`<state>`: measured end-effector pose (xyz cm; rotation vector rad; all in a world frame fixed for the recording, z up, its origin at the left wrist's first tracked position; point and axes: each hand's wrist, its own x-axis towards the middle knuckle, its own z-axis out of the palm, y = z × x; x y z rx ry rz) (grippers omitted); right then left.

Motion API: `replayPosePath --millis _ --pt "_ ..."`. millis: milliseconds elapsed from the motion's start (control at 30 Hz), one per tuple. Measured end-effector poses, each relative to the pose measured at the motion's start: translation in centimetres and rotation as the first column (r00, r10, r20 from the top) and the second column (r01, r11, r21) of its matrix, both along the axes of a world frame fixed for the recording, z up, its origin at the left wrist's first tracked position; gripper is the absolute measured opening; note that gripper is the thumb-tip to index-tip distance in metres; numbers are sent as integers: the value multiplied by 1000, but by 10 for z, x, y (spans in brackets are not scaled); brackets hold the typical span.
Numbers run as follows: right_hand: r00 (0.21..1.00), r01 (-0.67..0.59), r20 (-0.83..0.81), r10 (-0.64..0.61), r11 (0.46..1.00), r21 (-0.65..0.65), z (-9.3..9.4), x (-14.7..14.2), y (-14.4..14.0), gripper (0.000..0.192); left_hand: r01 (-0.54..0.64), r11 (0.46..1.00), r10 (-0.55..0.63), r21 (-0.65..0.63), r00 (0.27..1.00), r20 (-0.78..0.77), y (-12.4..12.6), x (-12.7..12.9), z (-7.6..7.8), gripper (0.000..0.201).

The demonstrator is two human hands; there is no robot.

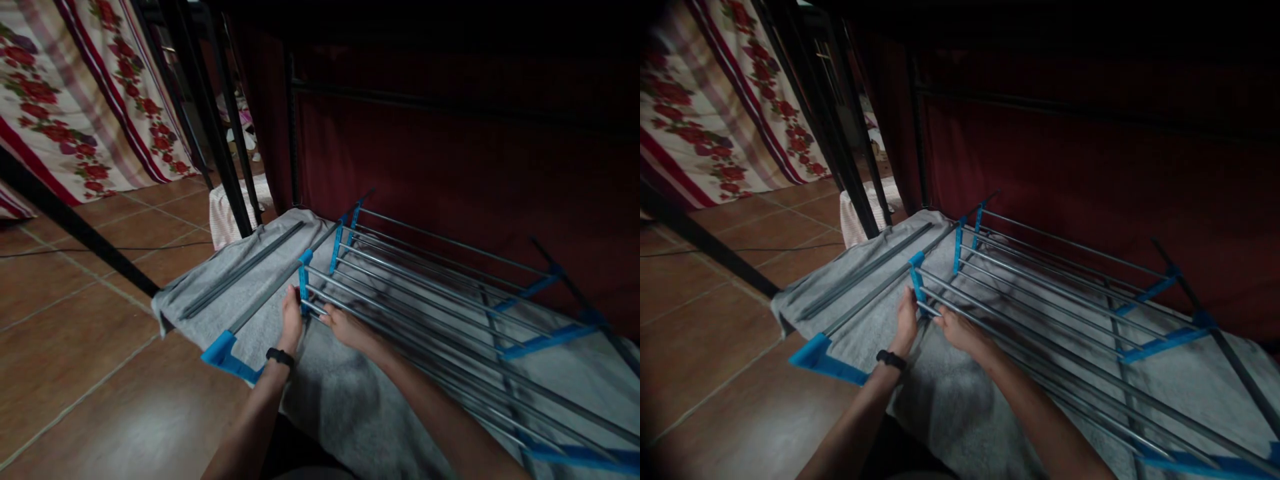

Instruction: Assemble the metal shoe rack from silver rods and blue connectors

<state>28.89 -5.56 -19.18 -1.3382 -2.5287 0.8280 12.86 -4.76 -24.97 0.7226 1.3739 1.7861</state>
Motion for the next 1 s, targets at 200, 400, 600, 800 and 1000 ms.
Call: replayPosePath --millis 200,400,600,800,1000 --pt "999 -14 30 13 1000 13 -11 2 0 24 2 999 9 -48 971 239 20 11 -3 62" --pt "998 23 -64 -22 999 23 -17 5 9 33 -46 998 55 -43 967 248 25 14 -6 63" --pt "994 1 -111 3 999 33 -16 12 12 37 -110 991 124 -75 967 225 27 14 -4 59" --pt "999 -27 -33 29 999 42 -17 15 2 31 -80 991 105 -108 965 240 22 15 5 49" --pt "1000 -19 -13 20 1000 15 -13 12 1 30 -96 982 125 -162 976 178 16 18 12 52"
